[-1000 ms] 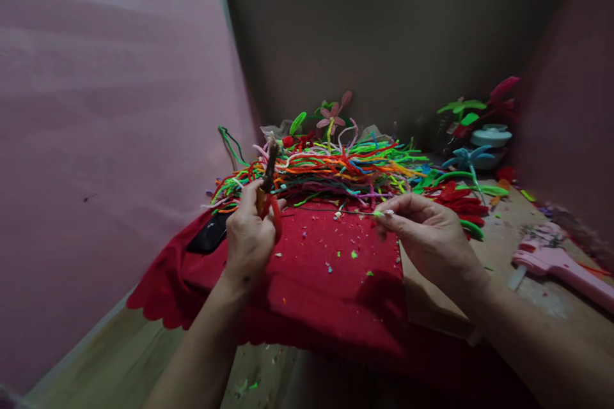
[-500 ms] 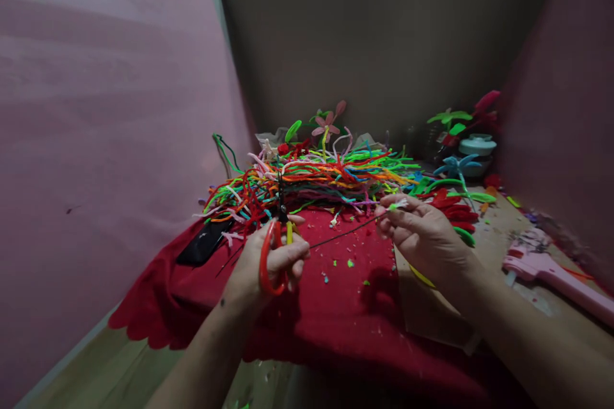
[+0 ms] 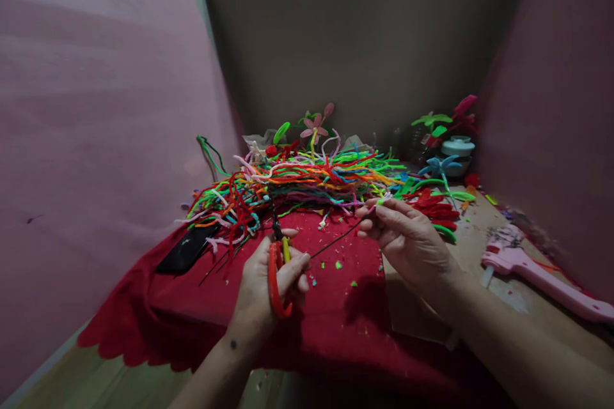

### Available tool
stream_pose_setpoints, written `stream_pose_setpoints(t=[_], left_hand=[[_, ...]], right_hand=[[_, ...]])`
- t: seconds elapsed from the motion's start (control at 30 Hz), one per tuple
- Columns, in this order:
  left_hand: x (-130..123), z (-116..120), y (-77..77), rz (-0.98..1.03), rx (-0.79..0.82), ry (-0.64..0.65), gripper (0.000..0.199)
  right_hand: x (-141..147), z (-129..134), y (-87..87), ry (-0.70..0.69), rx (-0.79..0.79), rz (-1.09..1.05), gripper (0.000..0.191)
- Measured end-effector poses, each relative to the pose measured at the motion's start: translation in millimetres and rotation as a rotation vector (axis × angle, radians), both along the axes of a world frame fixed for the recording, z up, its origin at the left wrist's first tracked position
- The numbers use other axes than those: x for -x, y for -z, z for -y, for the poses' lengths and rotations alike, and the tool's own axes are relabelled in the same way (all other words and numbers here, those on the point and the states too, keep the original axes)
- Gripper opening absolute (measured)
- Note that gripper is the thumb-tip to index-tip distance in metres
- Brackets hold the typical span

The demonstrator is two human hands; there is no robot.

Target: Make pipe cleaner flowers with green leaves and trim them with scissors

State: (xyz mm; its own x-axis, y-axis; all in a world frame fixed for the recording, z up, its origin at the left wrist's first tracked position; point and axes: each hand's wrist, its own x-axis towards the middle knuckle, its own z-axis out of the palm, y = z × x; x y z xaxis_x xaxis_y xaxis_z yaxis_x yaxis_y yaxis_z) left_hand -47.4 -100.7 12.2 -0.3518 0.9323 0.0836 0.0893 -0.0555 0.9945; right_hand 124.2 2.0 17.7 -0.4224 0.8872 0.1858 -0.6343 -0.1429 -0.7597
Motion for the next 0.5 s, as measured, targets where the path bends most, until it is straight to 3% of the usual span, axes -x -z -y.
stream_pose_setpoints(t=[0.23,0.5], left_hand=[[-7,2,1.0,0.022,0.025,-0.034,0.040],[-22,6,18.9,0.110,0.152,0.111,0.044]], right_hand=[[2,1,-0.6,0.025,-0.071,0.024,0.004],[4,1,0.1,0.056,-0.042,0.119,0.013]])
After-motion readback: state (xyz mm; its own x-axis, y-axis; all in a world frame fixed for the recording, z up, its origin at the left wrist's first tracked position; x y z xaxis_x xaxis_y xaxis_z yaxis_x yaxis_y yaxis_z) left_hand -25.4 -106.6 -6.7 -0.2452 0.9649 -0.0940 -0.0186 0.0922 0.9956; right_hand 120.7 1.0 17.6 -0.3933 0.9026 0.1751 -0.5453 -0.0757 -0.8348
